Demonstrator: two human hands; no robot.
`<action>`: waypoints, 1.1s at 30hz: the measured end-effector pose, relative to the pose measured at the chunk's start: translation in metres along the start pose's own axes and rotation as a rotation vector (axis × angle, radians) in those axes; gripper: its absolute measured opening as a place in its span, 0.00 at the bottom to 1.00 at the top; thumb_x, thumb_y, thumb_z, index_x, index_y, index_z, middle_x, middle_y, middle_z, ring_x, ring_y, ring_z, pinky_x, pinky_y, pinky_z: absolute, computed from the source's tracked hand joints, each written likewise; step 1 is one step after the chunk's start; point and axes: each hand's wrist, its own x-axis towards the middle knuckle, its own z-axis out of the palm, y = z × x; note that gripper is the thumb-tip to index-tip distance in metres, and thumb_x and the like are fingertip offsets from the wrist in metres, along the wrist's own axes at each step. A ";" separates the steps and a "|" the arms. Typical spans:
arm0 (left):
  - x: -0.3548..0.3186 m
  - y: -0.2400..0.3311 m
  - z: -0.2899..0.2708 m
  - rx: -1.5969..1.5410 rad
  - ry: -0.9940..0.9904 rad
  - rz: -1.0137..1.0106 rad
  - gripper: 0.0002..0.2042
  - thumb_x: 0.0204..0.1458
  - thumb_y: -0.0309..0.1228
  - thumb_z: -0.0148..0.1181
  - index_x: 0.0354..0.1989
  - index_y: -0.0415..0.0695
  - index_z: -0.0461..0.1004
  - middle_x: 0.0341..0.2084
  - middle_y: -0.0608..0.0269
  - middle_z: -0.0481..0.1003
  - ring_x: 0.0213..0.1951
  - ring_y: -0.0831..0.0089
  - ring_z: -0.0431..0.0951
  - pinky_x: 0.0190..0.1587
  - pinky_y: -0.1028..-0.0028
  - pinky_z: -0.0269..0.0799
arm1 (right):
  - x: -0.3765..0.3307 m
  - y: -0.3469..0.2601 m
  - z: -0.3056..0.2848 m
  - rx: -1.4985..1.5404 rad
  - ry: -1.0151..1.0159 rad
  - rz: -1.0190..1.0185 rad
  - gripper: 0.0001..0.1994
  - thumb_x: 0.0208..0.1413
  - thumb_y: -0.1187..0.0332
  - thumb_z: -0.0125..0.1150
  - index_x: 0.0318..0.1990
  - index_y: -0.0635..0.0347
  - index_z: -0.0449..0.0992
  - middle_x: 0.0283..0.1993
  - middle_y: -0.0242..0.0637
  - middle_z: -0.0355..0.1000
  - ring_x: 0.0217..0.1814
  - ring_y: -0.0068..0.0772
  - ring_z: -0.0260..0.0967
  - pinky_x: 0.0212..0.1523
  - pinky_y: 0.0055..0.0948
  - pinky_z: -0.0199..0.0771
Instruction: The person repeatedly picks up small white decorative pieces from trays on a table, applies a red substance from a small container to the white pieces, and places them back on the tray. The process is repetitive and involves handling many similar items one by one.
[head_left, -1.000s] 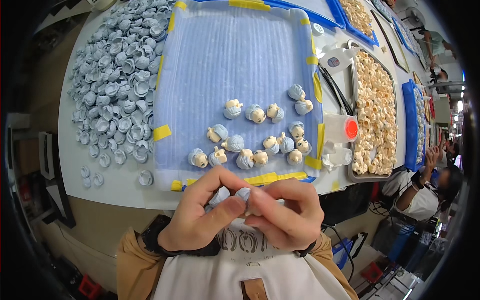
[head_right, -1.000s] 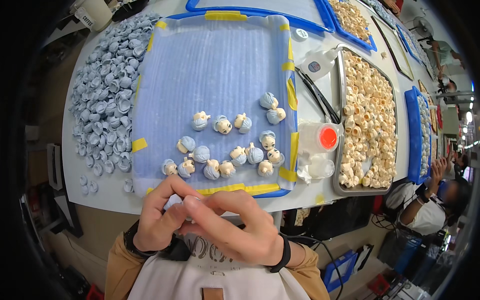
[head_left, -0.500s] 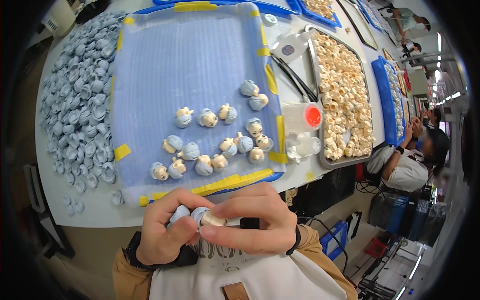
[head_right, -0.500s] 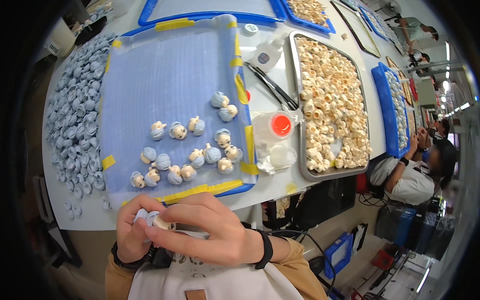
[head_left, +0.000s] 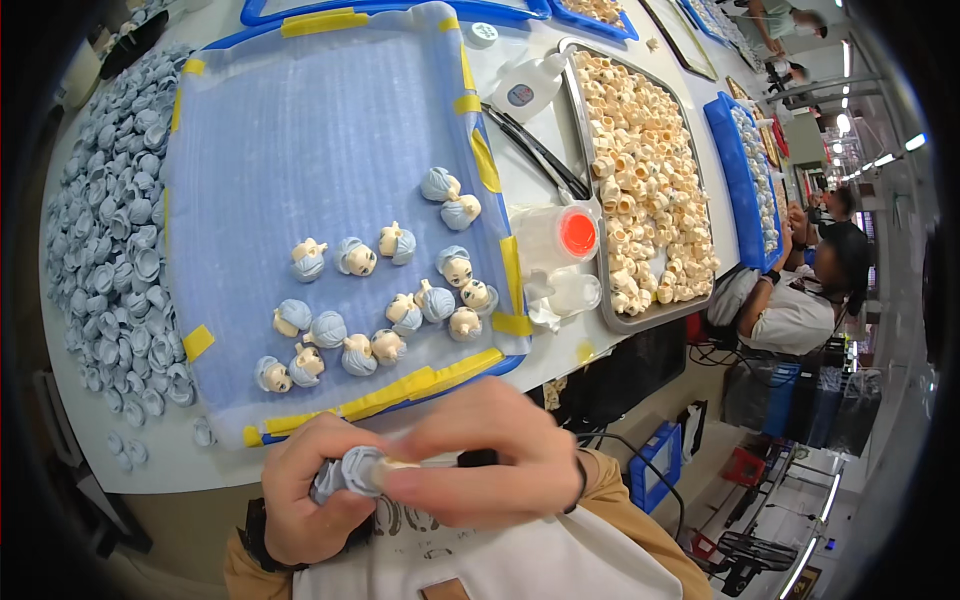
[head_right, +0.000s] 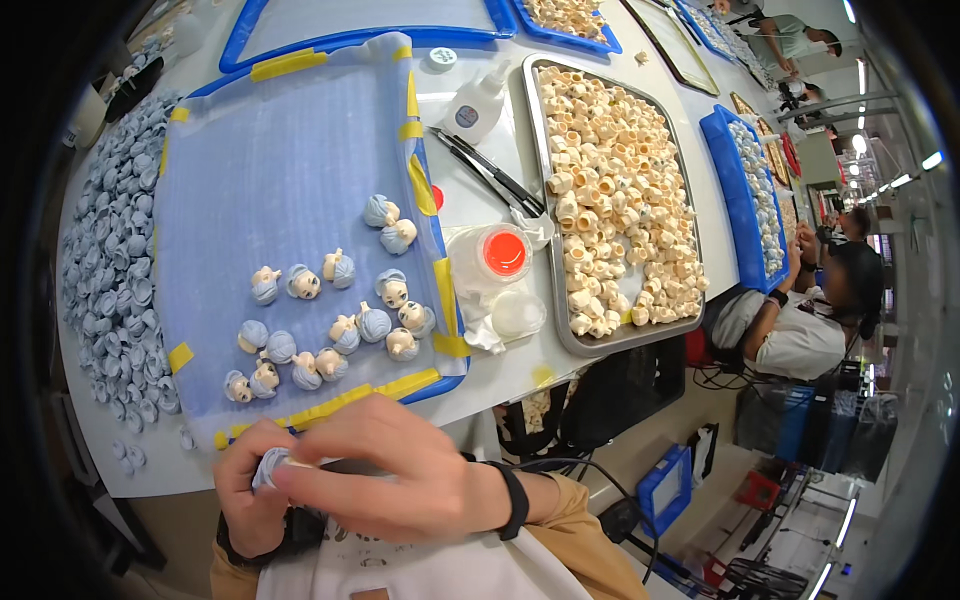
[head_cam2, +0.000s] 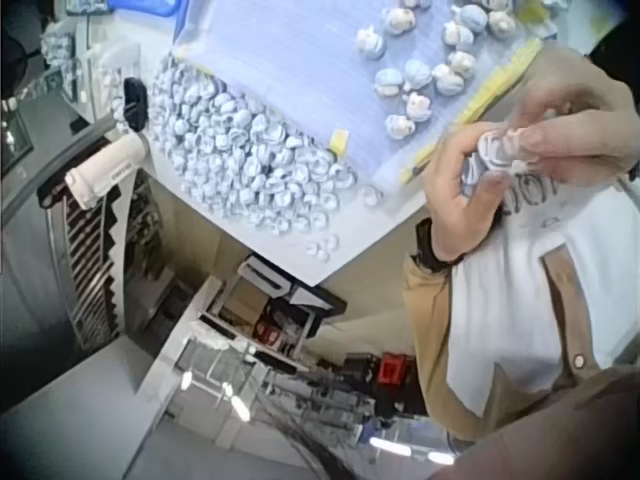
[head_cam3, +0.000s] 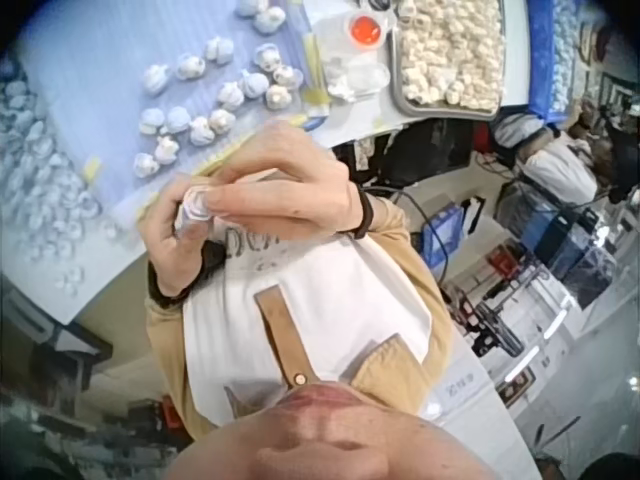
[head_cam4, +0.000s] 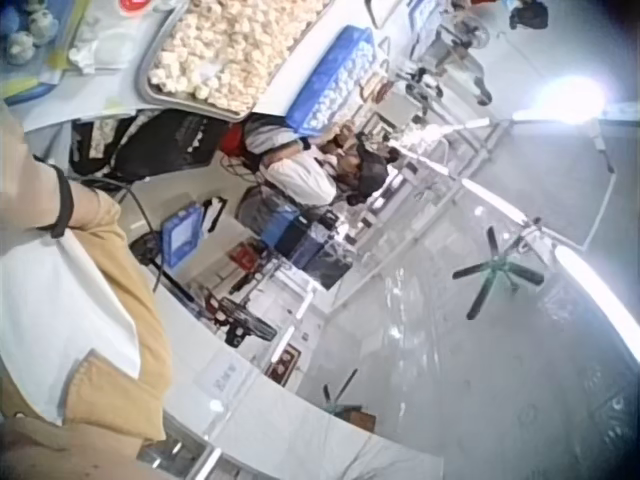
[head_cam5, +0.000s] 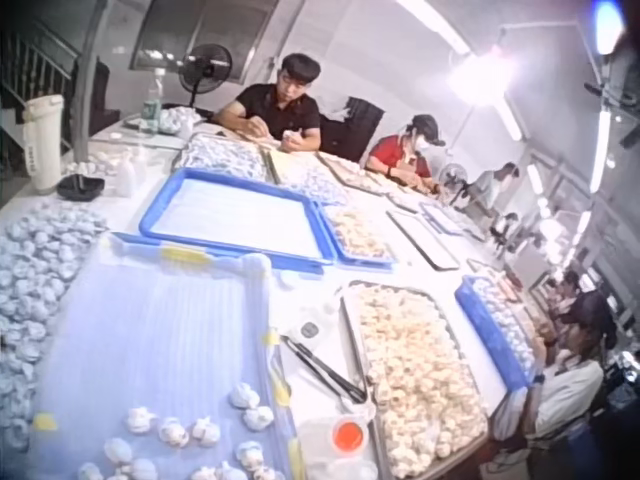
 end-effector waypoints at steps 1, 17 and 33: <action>-0.003 -0.001 -0.001 -0.032 -0.006 -0.013 0.22 0.53 0.48 0.52 0.36 0.35 0.70 0.25 0.61 0.72 0.26 0.77 0.69 0.29 0.78 0.63 | 0.000 -0.001 -0.013 -0.035 -0.007 0.008 0.17 0.33 0.83 0.61 0.37 0.62 0.77 0.37 0.42 0.72 0.35 0.36 0.70 0.33 0.28 0.68; 0.001 0.000 -0.002 -0.102 -0.073 0.000 0.28 0.56 0.56 0.37 0.30 0.37 0.64 0.21 0.59 0.68 0.16 0.82 0.63 0.20 0.82 0.59 | 0.036 0.023 -0.103 -0.922 -0.046 0.171 0.11 0.38 0.79 0.63 0.33 0.61 0.76 0.31 0.36 0.71 0.31 0.34 0.67 0.31 0.28 0.66; 0.003 -0.003 -0.004 -0.148 -0.117 0.026 0.26 0.57 0.53 0.40 0.31 0.36 0.66 0.24 0.60 0.69 0.22 0.77 0.67 0.24 0.78 0.62 | 0.011 0.027 -0.099 -0.834 0.194 0.252 0.11 0.36 0.80 0.65 0.31 0.64 0.73 0.31 0.40 0.72 0.30 0.32 0.68 0.32 0.25 0.67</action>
